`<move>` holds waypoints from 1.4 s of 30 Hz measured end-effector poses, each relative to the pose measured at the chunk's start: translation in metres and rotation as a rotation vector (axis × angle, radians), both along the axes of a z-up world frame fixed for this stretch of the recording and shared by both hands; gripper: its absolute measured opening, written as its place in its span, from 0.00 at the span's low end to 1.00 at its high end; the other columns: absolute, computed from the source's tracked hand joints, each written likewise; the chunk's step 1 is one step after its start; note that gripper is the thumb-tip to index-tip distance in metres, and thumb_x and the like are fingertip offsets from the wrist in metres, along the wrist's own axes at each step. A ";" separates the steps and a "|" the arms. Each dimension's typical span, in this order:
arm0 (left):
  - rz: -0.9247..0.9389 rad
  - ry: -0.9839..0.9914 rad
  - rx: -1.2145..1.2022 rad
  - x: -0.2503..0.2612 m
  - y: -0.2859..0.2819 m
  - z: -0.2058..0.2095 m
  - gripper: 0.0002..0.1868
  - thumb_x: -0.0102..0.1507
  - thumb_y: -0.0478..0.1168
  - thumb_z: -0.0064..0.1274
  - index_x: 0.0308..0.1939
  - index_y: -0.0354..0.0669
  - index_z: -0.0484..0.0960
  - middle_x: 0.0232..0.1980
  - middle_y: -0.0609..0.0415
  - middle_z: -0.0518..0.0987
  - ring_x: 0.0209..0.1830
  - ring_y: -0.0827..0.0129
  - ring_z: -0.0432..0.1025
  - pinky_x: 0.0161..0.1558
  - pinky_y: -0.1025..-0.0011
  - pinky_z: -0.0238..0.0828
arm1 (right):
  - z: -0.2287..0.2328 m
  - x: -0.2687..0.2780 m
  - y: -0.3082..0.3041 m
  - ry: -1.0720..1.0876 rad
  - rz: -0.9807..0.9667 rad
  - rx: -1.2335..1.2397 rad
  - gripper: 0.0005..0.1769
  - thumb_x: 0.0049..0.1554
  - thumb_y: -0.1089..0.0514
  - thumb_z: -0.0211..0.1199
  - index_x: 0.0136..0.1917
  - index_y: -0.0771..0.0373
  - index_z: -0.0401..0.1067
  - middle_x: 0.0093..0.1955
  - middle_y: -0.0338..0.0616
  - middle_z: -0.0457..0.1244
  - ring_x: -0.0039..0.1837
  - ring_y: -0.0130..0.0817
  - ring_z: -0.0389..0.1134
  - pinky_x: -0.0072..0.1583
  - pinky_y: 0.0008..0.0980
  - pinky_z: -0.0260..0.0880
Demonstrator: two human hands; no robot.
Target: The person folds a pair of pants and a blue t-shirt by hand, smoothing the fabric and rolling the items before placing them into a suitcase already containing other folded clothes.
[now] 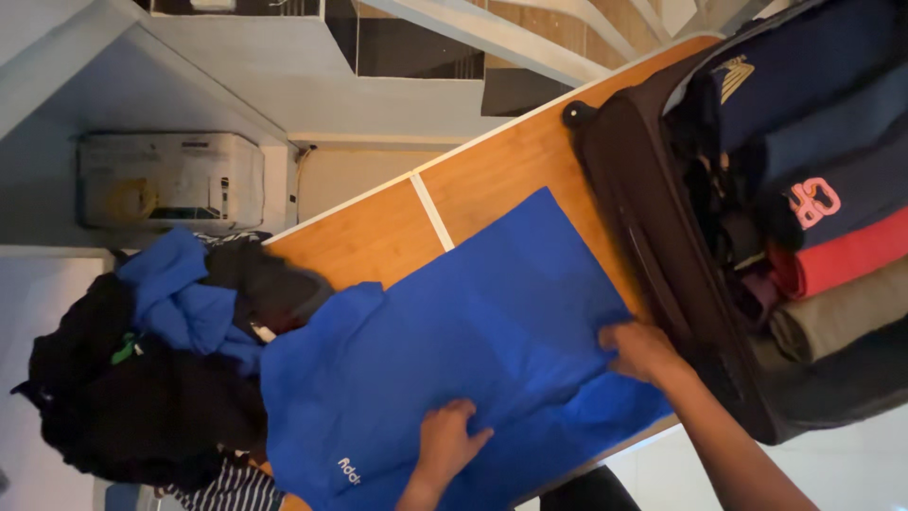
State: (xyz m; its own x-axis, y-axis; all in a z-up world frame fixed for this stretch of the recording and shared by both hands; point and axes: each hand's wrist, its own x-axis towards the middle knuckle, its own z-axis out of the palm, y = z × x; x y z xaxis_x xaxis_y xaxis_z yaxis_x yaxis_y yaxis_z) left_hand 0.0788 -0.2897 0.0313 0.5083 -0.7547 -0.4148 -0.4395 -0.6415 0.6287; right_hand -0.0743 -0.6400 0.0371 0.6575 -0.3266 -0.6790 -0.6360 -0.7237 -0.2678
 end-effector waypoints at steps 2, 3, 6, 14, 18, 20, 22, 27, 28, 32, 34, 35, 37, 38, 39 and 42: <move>-0.028 -0.008 0.045 -0.006 0.011 -0.003 0.20 0.49 0.48 0.71 0.40 0.44 0.83 0.44 0.50 0.82 0.44 0.51 0.77 0.50 0.52 0.68 | 0.001 -0.009 0.008 0.073 0.050 -0.019 0.19 0.44 0.57 0.72 0.51 0.52 0.76 0.52 0.41 0.72 0.60 0.45 0.71 0.61 0.42 0.71; -0.055 -0.013 0.092 -0.009 0.016 -0.004 0.21 0.49 0.48 0.72 0.42 0.46 0.84 0.45 0.50 0.82 0.44 0.51 0.76 0.53 0.51 0.65 | 0.000 -0.010 0.012 0.087 0.061 -0.073 0.17 0.44 0.57 0.72 0.49 0.50 0.78 0.51 0.42 0.71 0.60 0.45 0.71 0.61 0.42 0.71; -0.070 -0.044 0.008 -0.020 0.028 -0.011 0.16 0.51 0.47 0.69 0.38 0.47 0.83 0.41 0.53 0.82 0.46 0.55 0.77 0.51 0.53 0.67 | -0.006 -0.017 0.022 0.086 0.119 -0.148 0.13 0.45 0.55 0.71 0.46 0.48 0.80 0.47 0.44 0.71 0.58 0.45 0.71 0.62 0.42 0.70; -0.178 -0.145 0.070 -0.043 0.051 -0.022 0.13 0.54 0.42 0.66 0.38 0.45 0.80 0.40 0.48 0.80 0.44 0.51 0.76 0.50 0.51 0.64 | 0.006 -0.024 0.021 -0.001 0.369 -0.191 0.10 0.45 0.47 0.71 0.35 0.53 0.78 0.40 0.44 0.71 0.55 0.46 0.71 0.68 0.44 0.63; -0.110 -0.256 -0.025 -0.043 0.061 -0.009 0.08 0.53 0.41 0.64 0.29 0.46 0.80 0.36 0.48 0.80 0.42 0.50 0.75 0.43 0.52 0.64 | 0.031 -0.022 0.021 -0.041 0.093 -0.127 0.14 0.44 0.47 0.73 0.41 0.52 0.76 0.42 0.44 0.70 0.55 0.46 0.70 0.63 0.43 0.66; -0.040 -0.206 -0.033 -0.040 0.066 -0.006 0.08 0.54 0.41 0.63 0.30 0.45 0.79 0.35 0.49 0.80 0.41 0.51 0.76 0.44 0.53 0.65 | 0.036 -0.024 0.023 -0.030 0.065 -0.119 0.16 0.46 0.45 0.73 0.43 0.52 0.74 0.42 0.44 0.70 0.55 0.45 0.71 0.62 0.42 0.66; 0.029 -0.159 -0.041 -0.035 0.070 -0.005 0.08 0.56 0.41 0.61 0.31 0.45 0.78 0.35 0.50 0.81 0.40 0.52 0.76 0.44 0.55 0.66 | 0.036 -0.022 0.026 -0.134 0.043 -0.154 0.13 0.46 0.49 0.71 0.44 0.51 0.74 0.41 0.45 0.71 0.53 0.45 0.71 0.63 0.41 0.64; 0.169 -0.072 -0.052 -0.026 0.075 -0.004 0.07 0.61 0.42 0.58 0.35 0.46 0.77 0.33 0.51 0.82 0.38 0.53 0.77 0.43 0.56 0.69 | 0.025 -0.004 0.024 -0.235 0.023 -0.172 0.13 0.46 0.50 0.70 0.44 0.52 0.73 0.41 0.43 0.71 0.52 0.45 0.71 0.62 0.43 0.64; 0.168 -0.074 -0.052 -0.026 0.074 -0.004 0.07 0.61 0.42 0.58 0.35 0.46 0.77 0.33 0.51 0.82 0.38 0.53 0.77 0.43 0.56 0.69 | 0.023 -0.002 0.025 -0.234 0.028 -0.177 0.13 0.46 0.50 0.70 0.44 0.53 0.73 0.41 0.43 0.71 0.52 0.45 0.71 0.61 0.43 0.64; 0.114 -0.305 -0.106 -0.041 0.069 -0.004 0.10 0.60 0.40 0.58 0.43 0.42 0.79 0.45 0.47 0.80 0.49 0.50 0.73 0.52 0.52 0.65 | 0.013 0.005 0.031 -0.176 0.054 -0.225 0.12 0.49 0.51 0.67 0.47 0.52 0.74 0.45 0.45 0.71 0.55 0.45 0.71 0.64 0.44 0.64; 0.115 -0.410 -0.200 -0.053 0.063 -0.010 0.16 0.56 0.38 0.59 0.47 0.39 0.79 0.50 0.44 0.79 0.55 0.48 0.71 0.55 0.50 0.64 | 0.006 0.004 0.047 -0.371 0.039 -0.509 0.21 0.42 0.54 0.68 0.51 0.55 0.74 0.51 0.48 0.68 0.59 0.50 0.67 0.61 0.48 0.64; 0.056 -0.436 -0.243 -0.061 0.061 -0.015 0.17 0.60 0.39 0.57 0.52 0.38 0.78 0.58 0.43 0.75 0.63 0.49 0.67 0.62 0.51 0.60 | 0.002 0.003 0.060 -0.493 0.025 -0.507 0.20 0.44 0.55 0.66 0.52 0.57 0.74 0.53 0.48 0.68 0.60 0.49 0.67 0.61 0.49 0.64; -0.009 -0.457 -0.287 -0.078 0.057 -0.027 0.19 0.64 0.41 0.55 0.57 0.37 0.77 0.66 0.43 0.71 0.71 0.50 0.63 0.68 0.52 0.56 | -0.007 -0.004 0.095 -0.706 0.004 -0.406 0.19 0.49 0.58 0.62 0.56 0.57 0.73 0.57 0.47 0.67 0.62 0.48 0.66 0.63 0.48 0.64; -0.125 -0.503 -0.243 -0.086 0.052 -0.034 0.24 0.66 0.44 0.52 0.63 0.36 0.75 0.72 0.39 0.65 0.75 0.49 0.57 0.71 0.52 0.50 | -0.011 -0.007 0.114 -0.800 0.000 -0.309 0.19 0.52 0.59 0.60 0.58 0.55 0.74 0.59 0.46 0.67 0.63 0.48 0.65 0.65 0.47 0.64; -0.240 -0.547 -0.197 -0.093 0.047 -0.041 0.28 0.67 0.46 0.50 0.68 0.34 0.72 0.78 0.36 0.59 0.79 0.49 0.52 0.73 0.52 0.44 | -0.015 -0.011 0.135 -0.808 0.117 -0.291 0.23 0.52 0.58 0.60 0.62 0.57 0.72 0.63 0.50 0.64 0.67 0.50 0.62 0.68 0.50 0.59; -0.384 -0.508 -0.119 -0.108 0.038 -0.050 0.37 0.68 0.53 0.46 0.75 0.32 0.63 0.81 0.35 0.51 0.82 0.49 0.43 0.76 0.50 0.35 | -0.027 -0.021 0.189 -0.675 0.331 -0.094 0.31 0.58 0.52 0.59 0.73 0.58 0.63 0.77 0.54 0.52 0.80 0.51 0.47 0.75 0.55 0.44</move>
State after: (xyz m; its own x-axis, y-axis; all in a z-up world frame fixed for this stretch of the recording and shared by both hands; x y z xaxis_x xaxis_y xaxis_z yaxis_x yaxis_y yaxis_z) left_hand -0.0295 -0.2518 -0.0184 0.3035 -0.9480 -0.0955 -0.8855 -0.3176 0.3390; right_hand -0.0956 -0.4511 0.0104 0.9944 -0.0766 -0.0730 -0.1014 -0.8874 -0.4497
